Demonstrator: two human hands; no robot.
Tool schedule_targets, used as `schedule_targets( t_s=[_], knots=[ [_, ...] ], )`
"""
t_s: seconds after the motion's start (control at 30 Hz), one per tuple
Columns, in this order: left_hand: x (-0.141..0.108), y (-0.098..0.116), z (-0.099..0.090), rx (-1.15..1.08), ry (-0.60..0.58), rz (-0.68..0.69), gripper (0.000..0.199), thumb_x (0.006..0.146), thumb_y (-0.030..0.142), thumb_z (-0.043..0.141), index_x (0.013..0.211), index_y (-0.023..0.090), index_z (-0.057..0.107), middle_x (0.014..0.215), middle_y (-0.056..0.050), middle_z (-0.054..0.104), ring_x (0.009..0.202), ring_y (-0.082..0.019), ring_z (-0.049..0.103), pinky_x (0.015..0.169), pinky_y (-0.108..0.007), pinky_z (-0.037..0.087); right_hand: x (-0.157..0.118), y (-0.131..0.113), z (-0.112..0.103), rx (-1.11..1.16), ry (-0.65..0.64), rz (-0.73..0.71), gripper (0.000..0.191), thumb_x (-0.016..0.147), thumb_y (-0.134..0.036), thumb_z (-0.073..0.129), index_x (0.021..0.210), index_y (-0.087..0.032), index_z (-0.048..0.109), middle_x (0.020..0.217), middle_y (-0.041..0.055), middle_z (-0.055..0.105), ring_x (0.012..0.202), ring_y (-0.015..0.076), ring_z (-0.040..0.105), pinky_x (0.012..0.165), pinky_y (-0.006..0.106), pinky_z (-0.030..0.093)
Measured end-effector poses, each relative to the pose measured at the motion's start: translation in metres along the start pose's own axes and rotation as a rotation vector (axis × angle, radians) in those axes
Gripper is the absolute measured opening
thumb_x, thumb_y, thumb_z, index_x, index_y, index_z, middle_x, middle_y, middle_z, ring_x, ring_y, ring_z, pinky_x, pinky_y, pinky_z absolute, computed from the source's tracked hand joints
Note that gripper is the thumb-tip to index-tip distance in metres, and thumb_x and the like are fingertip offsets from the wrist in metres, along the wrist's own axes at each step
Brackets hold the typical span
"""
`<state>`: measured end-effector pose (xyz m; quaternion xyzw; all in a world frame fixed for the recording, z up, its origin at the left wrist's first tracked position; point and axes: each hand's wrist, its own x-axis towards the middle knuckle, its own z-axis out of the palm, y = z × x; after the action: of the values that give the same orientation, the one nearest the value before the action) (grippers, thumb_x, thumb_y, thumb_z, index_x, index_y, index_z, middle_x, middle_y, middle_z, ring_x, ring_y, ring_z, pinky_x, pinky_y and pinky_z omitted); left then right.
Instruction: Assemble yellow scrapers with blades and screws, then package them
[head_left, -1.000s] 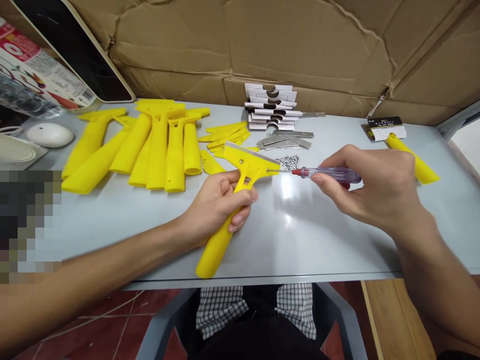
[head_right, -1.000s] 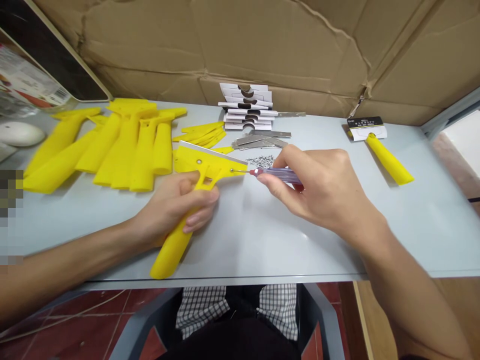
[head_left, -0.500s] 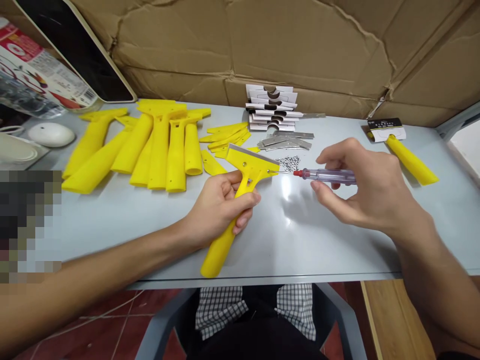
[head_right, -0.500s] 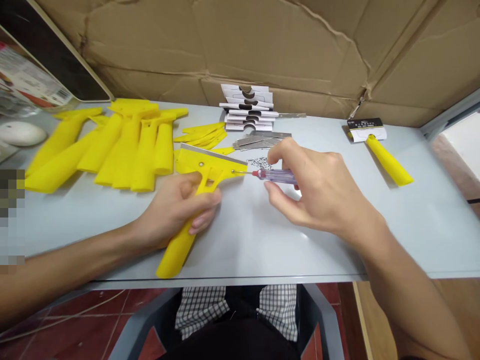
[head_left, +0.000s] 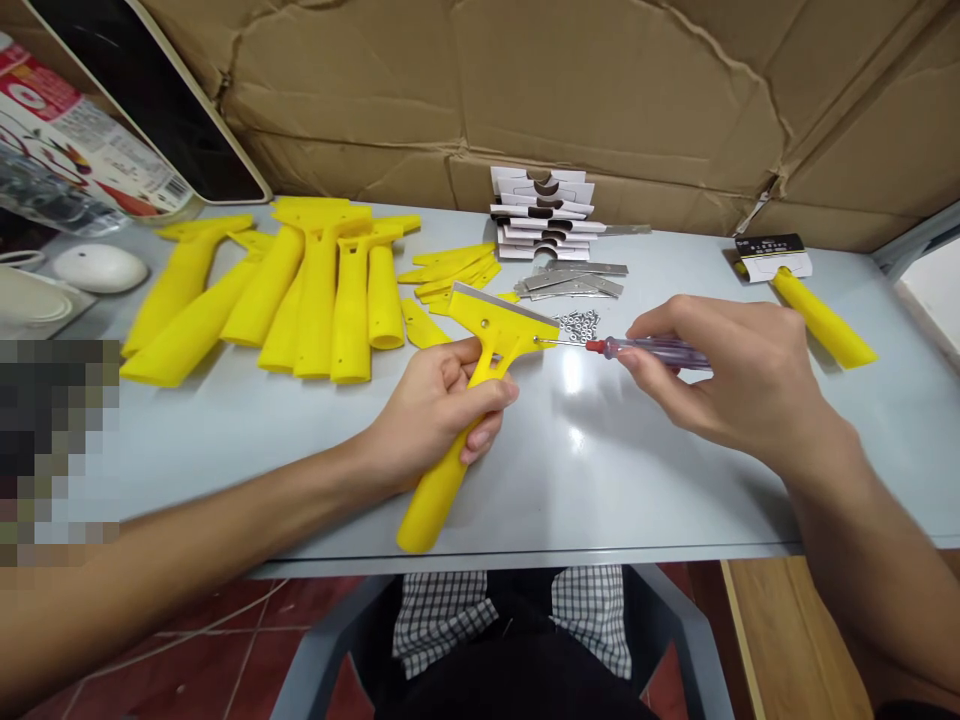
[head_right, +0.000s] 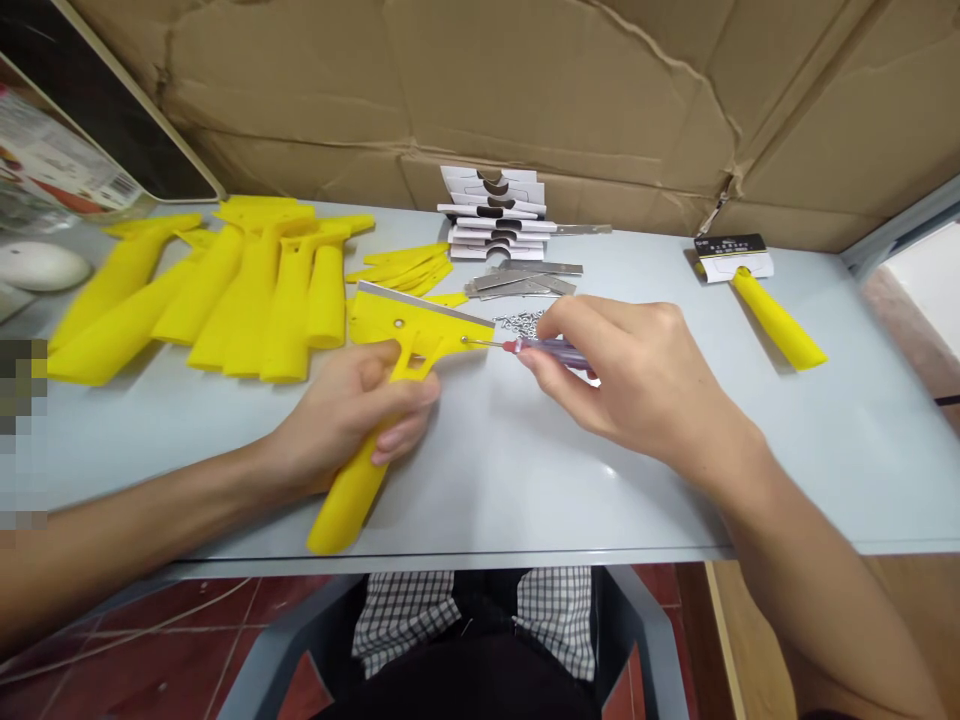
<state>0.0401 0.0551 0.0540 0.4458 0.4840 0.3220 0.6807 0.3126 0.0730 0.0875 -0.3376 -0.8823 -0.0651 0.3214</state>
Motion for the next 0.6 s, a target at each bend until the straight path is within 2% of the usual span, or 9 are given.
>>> schedule_targets(
  t_s=[0.17,0.3,0.4,0.5,0.6],
  knots=[
    [0.0017,-0.0006,-0.0003,-0.004,-0.012,0.009,0.028,0.074,0.024,0.080,0.091,0.022,0.057,0.043,0.009,0.051,0.034,-0.008,0.038,0.036,-0.018,0.035,0.0007,0.0022,0.0003,0.078,0.055,-0.098,0.008,0.105,-0.015,0.074,0.103,-0.021,0.078,0.090,0.0023,0.068,0.069,0.0129,0.061,0.059,0.028,0.050],
    [0.0011,-0.0008,-0.0003,0.013,-0.017,0.008,0.028,0.073,0.023,0.080,0.089,0.023,0.056,0.042,0.009,0.052,0.033,-0.008,0.039,0.035,-0.019,0.035,-0.0033,0.0045,0.0044,0.086,0.078,-0.099,0.027,0.099,-0.002,0.065,0.099,-0.026,0.077,0.109,0.0045,0.069,0.085,0.0164,0.067,0.070,0.031,0.060],
    [0.0005,-0.0005,-0.0004,0.015,-0.012,0.007,0.029,0.073,0.022,0.080,0.090,0.023,0.057,0.042,0.009,0.051,0.033,-0.008,0.038,0.035,-0.019,0.035,-0.0039,0.0049,0.0063,0.092,0.058,-0.098,0.033,0.096,0.000,0.063,0.111,-0.026,0.076,0.110,0.0057,0.070,0.084,0.0173,0.069,0.067,0.032,0.060],
    [0.0007,-0.0005,-0.0004,0.013,-0.020,0.006,0.029,0.073,0.022,0.081,0.090,0.023,0.057,0.042,0.009,0.051,0.033,-0.008,0.038,0.035,-0.019,0.035,-0.0014,0.0047,0.0061,0.146,0.068,-0.103,0.027,0.098,-0.003,0.064,0.115,-0.020,0.074,0.108,0.0087,0.072,0.083,0.0177,0.069,0.063,0.031,0.058],
    [0.0015,-0.0005,-0.0003,0.008,-0.020,0.002,0.030,0.073,0.022,0.081,0.087,0.023,0.055,0.042,0.009,0.051,0.033,-0.008,0.039,0.036,-0.019,0.034,0.0009,0.0028,0.0028,0.174,0.083,-0.087,0.012,0.103,-0.012,0.069,0.108,-0.023,0.071,0.102,0.0055,0.077,0.079,0.0172,0.071,0.061,0.029,0.058]
  ],
)
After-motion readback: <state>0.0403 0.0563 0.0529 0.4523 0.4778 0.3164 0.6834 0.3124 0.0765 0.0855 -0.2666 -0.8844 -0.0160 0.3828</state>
